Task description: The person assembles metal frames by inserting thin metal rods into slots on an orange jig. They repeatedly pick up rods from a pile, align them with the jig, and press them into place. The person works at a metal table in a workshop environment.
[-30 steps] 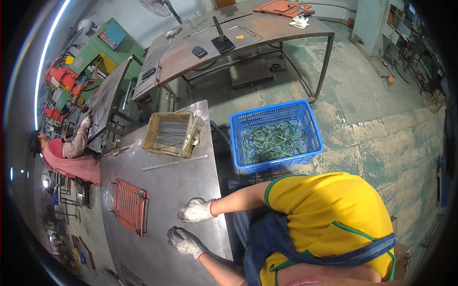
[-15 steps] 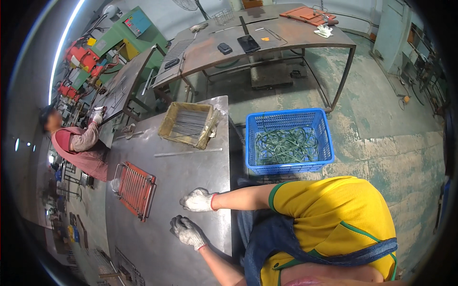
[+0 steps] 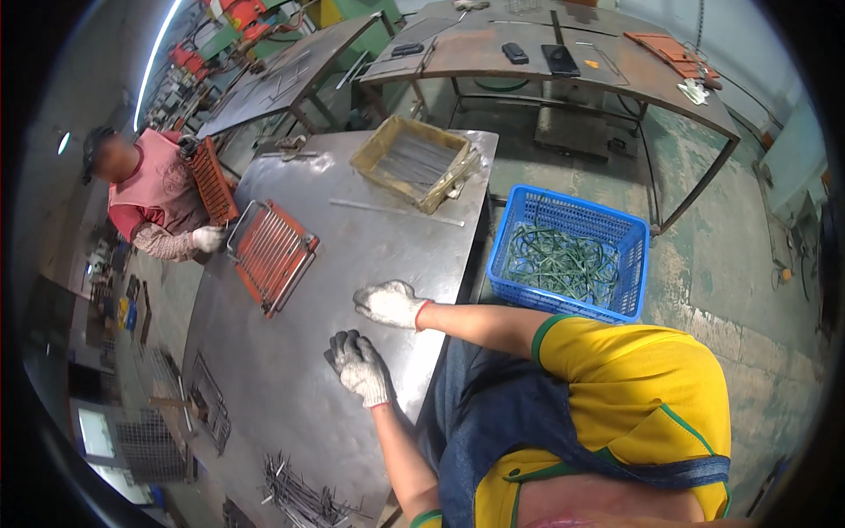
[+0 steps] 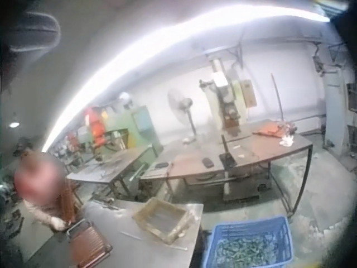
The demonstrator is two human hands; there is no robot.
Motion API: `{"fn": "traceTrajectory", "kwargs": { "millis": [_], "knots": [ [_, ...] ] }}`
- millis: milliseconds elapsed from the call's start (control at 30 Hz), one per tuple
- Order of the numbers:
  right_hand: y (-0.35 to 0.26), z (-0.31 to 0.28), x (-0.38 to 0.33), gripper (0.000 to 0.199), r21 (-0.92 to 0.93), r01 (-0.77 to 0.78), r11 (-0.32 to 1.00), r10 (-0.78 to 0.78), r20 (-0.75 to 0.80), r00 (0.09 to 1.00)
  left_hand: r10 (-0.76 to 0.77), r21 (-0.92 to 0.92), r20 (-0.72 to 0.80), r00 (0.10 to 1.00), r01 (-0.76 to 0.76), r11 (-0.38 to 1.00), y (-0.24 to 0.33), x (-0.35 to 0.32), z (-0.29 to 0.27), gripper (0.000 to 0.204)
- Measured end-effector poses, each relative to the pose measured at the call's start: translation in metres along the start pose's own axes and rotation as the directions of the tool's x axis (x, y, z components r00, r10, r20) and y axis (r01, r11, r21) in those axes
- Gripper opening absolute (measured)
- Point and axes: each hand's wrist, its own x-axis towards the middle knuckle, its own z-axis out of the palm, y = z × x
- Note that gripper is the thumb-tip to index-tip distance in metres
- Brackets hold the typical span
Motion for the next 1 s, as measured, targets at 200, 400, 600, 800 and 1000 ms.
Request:
{"fn": "traceTrajectory", "kwargs": {
  "millis": [200,400,600,800,1000],
  "knots": [
    [-0.003,-0.003,0.000,0.024,0.035,-0.037,0.999,0.036,0.024,0.999,-0.021,-0.015,0.003,1.000,0.021,1.000,0.015,-0.010,-0.009,0.016],
    [0.000,-0.001,0.000,0.025,0.089,-0.030,0.996,0.033,-0.039,0.999,-0.035,0.012,-0.006,0.999,0.035,0.999,0.024,-0.008,-0.010,0.016],
    [-0.006,-0.003,-0.001,0.025,0.054,-0.036,0.998,0.036,0.009,0.999,-0.024,-0.008,0.014,1.000,0.024,1.000,0.018,-0.008,-0.014,0.014],
    [0.002,0.002,-0.004,0.024,0.050,0.002,0.999,0.002,-0.077,0.997,-0.020,-0.069,-0.062,0.998,0.016,0.998,0.015,-0.013,-0.004,0.011],
    [-0.001,-0.005,0.001,0.025,0.045,-0.044,0.998,0.046,-0.030,0.999,0.023,-0.027,-0.068,0.997,-0.025,0.999,0.018,-0.019,-0.009,0.011]
  ]
}}
